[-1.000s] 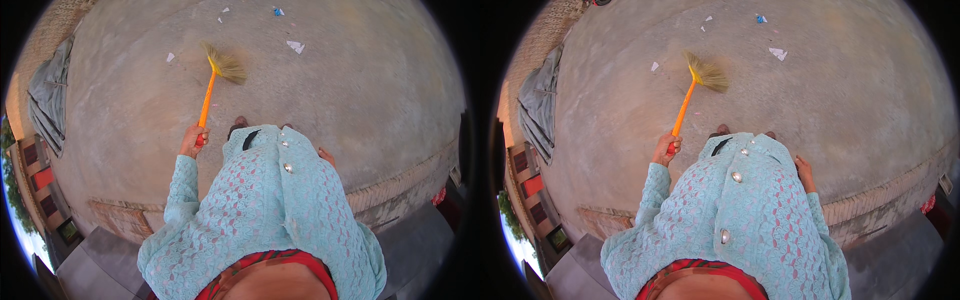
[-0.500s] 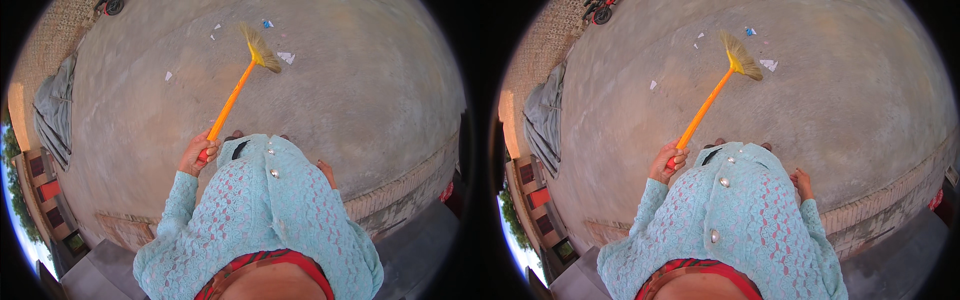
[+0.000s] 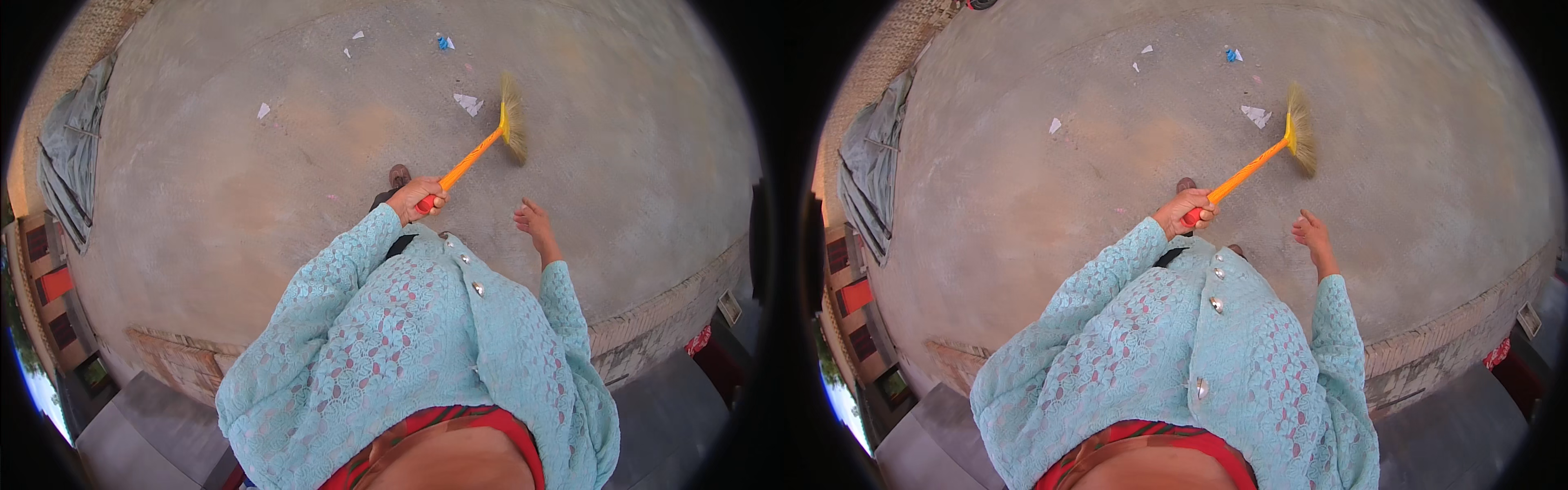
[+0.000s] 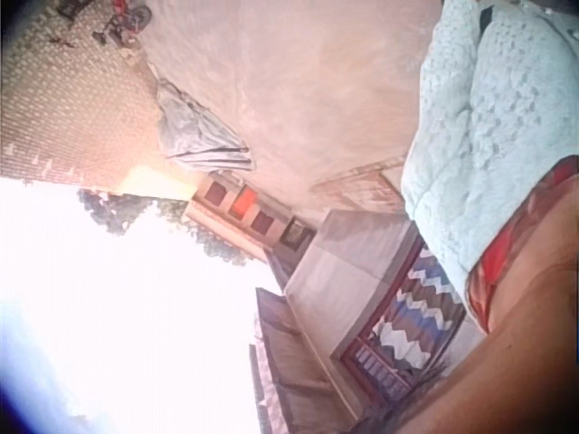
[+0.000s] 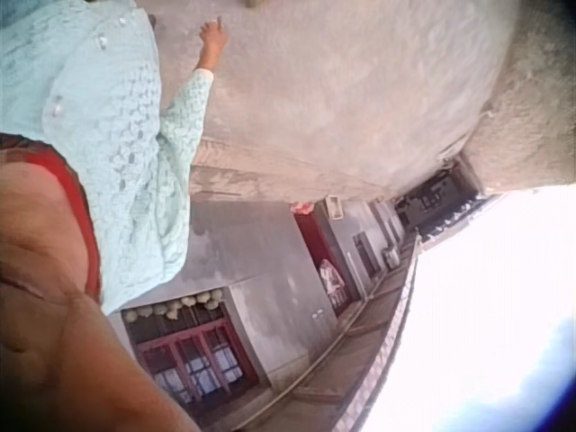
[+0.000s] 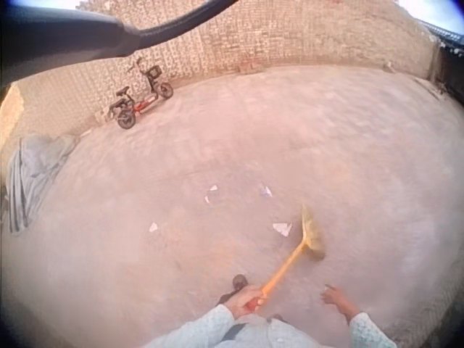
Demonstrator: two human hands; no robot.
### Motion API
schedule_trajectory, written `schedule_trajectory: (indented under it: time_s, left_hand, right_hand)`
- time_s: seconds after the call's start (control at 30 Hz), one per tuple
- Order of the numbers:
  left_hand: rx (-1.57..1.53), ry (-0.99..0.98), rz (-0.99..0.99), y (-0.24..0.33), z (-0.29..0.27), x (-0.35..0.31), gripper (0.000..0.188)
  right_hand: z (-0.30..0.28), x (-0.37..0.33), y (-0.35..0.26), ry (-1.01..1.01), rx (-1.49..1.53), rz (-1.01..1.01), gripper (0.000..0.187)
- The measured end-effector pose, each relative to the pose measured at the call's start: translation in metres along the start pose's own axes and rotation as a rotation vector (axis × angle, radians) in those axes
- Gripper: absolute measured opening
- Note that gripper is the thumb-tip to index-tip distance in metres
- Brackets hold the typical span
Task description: The person sweeps a concrete patio area using a yellow broom, moving debris and dust toward the edges of the space. The person repeatedly sweeps different sections of the patio, including areas near a brick border and a patterned mat.
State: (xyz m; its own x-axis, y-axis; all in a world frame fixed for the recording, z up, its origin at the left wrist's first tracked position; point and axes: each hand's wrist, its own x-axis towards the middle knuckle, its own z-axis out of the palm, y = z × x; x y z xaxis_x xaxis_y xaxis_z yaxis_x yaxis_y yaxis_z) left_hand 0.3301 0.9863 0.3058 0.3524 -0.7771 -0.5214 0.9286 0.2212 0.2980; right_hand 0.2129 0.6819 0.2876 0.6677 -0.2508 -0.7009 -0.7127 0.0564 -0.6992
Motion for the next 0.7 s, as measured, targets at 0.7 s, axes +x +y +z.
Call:
schedule_trajectory:
  time_s: [0.7]
  left_hand:
    - [-0.016, 0.826, 0.423, 0.084, 0.010, -0.195, 0.062]
  right_hand:
    - [-0.018, 0.058, -0.008, -0.022, 0.105, 0.247, 0.044]
